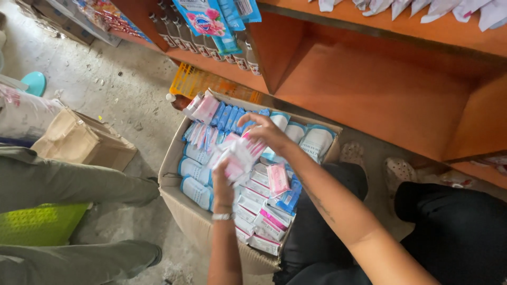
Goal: Stocking retail shelves with detergent sachets from a cardboard box on the floor.
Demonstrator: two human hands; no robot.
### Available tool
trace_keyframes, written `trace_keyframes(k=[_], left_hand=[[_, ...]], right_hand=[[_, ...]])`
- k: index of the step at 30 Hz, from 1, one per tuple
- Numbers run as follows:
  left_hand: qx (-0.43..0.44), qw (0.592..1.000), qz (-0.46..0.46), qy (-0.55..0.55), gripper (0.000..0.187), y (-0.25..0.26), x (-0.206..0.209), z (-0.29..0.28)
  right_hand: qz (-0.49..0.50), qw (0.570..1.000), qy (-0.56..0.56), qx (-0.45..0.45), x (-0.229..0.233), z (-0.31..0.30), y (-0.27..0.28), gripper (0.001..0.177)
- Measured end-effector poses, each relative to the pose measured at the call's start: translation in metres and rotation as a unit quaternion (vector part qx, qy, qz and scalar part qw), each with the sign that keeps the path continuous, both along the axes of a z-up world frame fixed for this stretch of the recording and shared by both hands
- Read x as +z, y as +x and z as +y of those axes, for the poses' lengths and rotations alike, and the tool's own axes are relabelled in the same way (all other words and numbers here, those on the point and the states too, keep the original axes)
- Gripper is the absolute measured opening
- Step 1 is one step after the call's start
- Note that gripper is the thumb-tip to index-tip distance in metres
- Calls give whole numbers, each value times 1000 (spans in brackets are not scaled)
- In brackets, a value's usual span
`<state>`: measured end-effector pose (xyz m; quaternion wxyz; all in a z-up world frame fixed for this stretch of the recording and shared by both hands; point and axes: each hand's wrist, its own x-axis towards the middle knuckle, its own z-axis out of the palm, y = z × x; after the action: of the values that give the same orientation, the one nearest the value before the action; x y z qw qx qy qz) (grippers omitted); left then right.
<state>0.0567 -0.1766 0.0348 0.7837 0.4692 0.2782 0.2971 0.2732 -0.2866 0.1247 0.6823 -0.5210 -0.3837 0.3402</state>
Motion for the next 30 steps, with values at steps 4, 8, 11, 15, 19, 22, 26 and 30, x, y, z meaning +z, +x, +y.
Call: trace_keyframes(k=[4,8,11,15,19,22,26,30], left_hand=[[61,989,107,-88,55,52,-28,1],[-39,998,-37,-15,54,92,-47,-1],[-52,991,54,-107,58,121,-39,8],[-122,978,64,160,57,151,-2,38],[-91,848,316,415,62,176,-23,148],[39,740,445,504,66,169,106,151],[154,492,465,720,116,146,22,216],[56,572,561,596,85,152,-23,205]], right_hand=[[273,956,18,107,16,-11,9,54],[114,992,-52,33,13,-7,11,61],[93,995,-46,-13,9,-8,25,79],[294,955,-37,10,0,-4,43,79],[421,905,41,42,9,-9,47,73],[496,865,73,38,16,-10,49,65],[532,843,55,-51,10,-5,57,58],[503,859,40,-90,8,2,63,56]])
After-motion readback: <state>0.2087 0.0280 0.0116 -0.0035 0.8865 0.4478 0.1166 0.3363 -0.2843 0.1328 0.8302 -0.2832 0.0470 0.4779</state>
